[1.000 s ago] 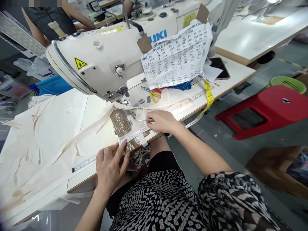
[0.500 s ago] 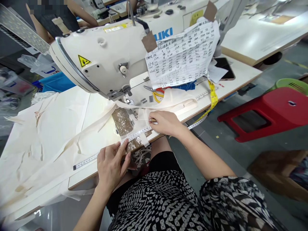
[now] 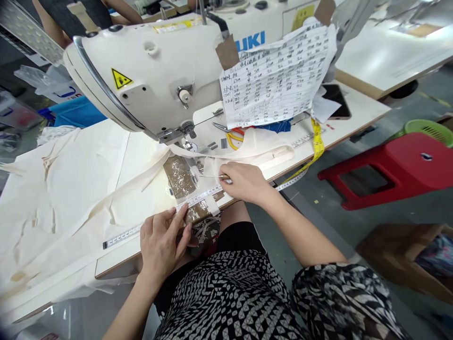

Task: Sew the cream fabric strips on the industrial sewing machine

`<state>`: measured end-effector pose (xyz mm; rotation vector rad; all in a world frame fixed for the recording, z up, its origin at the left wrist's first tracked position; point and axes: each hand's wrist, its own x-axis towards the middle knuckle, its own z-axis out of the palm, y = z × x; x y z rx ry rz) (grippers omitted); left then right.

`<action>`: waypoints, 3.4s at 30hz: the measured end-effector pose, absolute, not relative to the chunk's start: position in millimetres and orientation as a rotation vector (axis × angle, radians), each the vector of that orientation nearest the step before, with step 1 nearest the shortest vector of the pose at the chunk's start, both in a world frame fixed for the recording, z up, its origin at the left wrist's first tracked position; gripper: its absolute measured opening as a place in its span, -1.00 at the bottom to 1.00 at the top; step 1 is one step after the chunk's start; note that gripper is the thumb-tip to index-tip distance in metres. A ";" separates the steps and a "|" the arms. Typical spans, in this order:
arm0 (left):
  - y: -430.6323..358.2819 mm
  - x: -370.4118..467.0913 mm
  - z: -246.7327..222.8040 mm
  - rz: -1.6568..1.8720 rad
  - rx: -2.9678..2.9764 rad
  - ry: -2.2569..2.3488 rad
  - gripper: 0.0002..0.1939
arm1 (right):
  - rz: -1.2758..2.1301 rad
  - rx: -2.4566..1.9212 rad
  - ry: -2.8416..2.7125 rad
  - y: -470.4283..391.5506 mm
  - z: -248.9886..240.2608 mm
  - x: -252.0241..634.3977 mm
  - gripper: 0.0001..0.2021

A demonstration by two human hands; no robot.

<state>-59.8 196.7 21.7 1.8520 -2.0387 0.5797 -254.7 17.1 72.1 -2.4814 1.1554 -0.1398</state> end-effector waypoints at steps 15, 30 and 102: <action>196.7 -60.1 22.3 0.584 1.828 -2.033 -0.64 | -0.112 -2.480 1.170 18.1 73.0 -252.5 -0.91; 197.4 -58.5 21.2 0.584 1.840 -2.041 -0.60 | -0.129 -2.469 1.160 17.3 71.7 -252.5 -0.90; 195.1 -59.0 21.8 0.611 1.802 -2.025 -0.64 | -0.160 -2.473 1.202 24.4 75.3 -250.6 -0.88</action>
